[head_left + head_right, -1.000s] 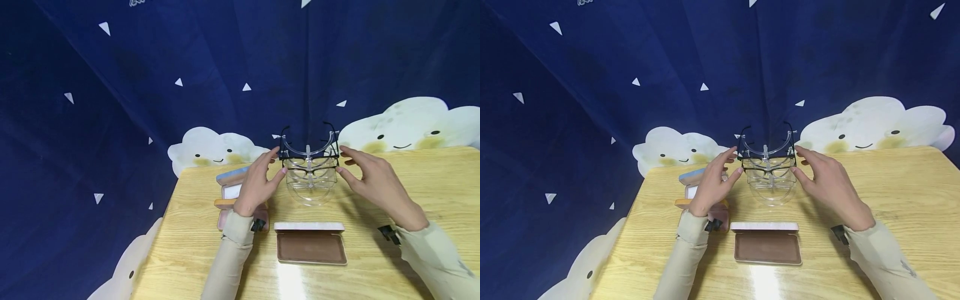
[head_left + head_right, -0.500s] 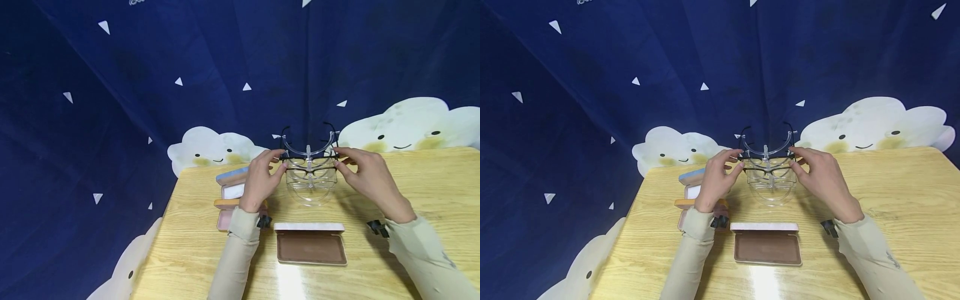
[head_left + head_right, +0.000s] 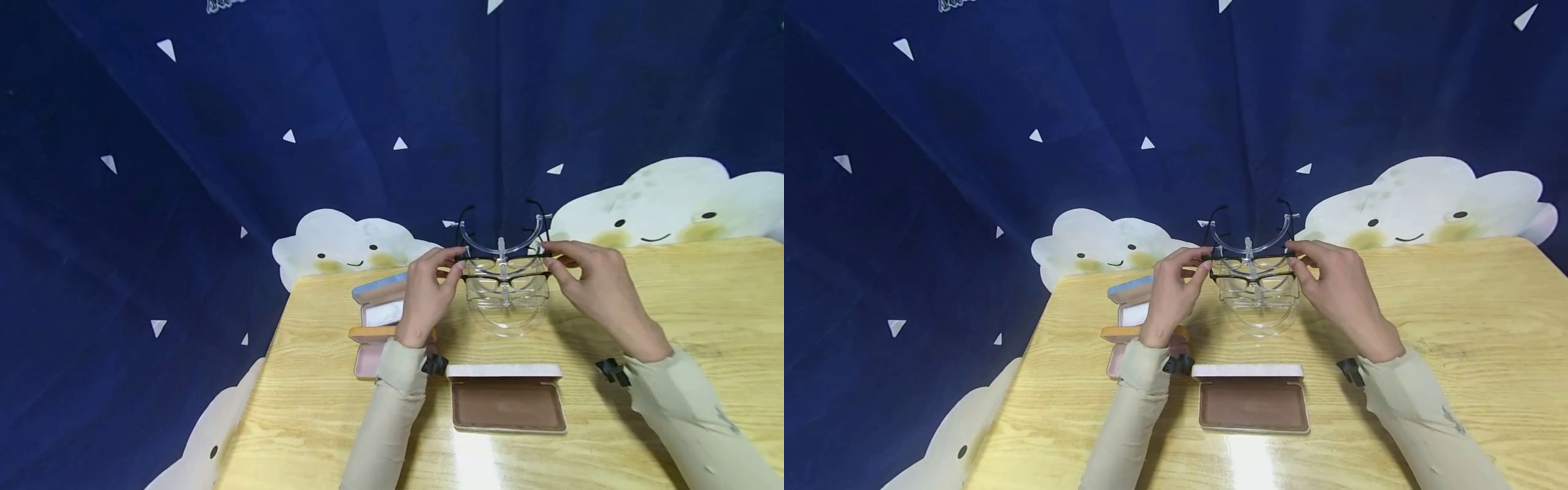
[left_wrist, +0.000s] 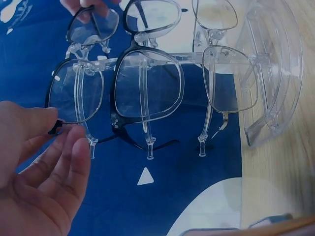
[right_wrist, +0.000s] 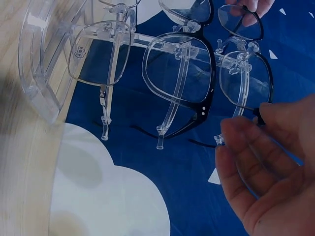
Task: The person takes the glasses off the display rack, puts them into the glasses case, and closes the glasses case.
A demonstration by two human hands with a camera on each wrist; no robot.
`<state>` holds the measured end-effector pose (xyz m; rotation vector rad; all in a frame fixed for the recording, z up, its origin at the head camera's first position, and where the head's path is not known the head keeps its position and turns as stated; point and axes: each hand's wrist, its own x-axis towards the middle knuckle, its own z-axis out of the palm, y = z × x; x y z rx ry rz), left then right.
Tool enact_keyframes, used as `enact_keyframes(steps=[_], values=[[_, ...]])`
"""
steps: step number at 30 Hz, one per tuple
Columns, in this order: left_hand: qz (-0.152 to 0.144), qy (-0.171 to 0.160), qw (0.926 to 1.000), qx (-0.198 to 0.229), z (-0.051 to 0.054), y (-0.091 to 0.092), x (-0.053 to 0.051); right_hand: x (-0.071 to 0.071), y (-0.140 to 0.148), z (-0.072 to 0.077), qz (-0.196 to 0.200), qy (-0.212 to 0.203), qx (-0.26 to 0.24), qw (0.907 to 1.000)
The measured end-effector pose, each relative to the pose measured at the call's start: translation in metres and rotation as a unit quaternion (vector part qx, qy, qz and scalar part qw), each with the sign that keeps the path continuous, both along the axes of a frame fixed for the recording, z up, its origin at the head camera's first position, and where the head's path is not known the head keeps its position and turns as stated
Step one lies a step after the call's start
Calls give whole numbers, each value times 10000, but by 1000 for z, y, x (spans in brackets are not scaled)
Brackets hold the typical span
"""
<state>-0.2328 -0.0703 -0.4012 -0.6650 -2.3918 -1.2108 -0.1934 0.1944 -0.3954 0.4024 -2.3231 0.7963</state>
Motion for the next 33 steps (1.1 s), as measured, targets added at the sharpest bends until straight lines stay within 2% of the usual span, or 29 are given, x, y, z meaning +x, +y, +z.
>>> enact_keyframes(steps=[9, 15, 20, 29, 33], values=[[-37, 17, 9998, 212, 2, -2, 4, 2, -1, 2, 118, 201, -173, 9996], [-117, 140, 9993, 337, 9, -2, 8, 5, -2, 8, 155, 509, -407, 9978], [-187, 268, 9985, 436, 16, -3, 12, 9, -3, 13, 198, 553, -752, 9954], [-320, 665, 9955, 594, 24, -5, 21, 20, -5, 24, 151, 208, -1399, 9898], [-397, 806, 9938, 652, 26, -7, 26, 27, -5, 30, 136, -271, -1885, 9816]])
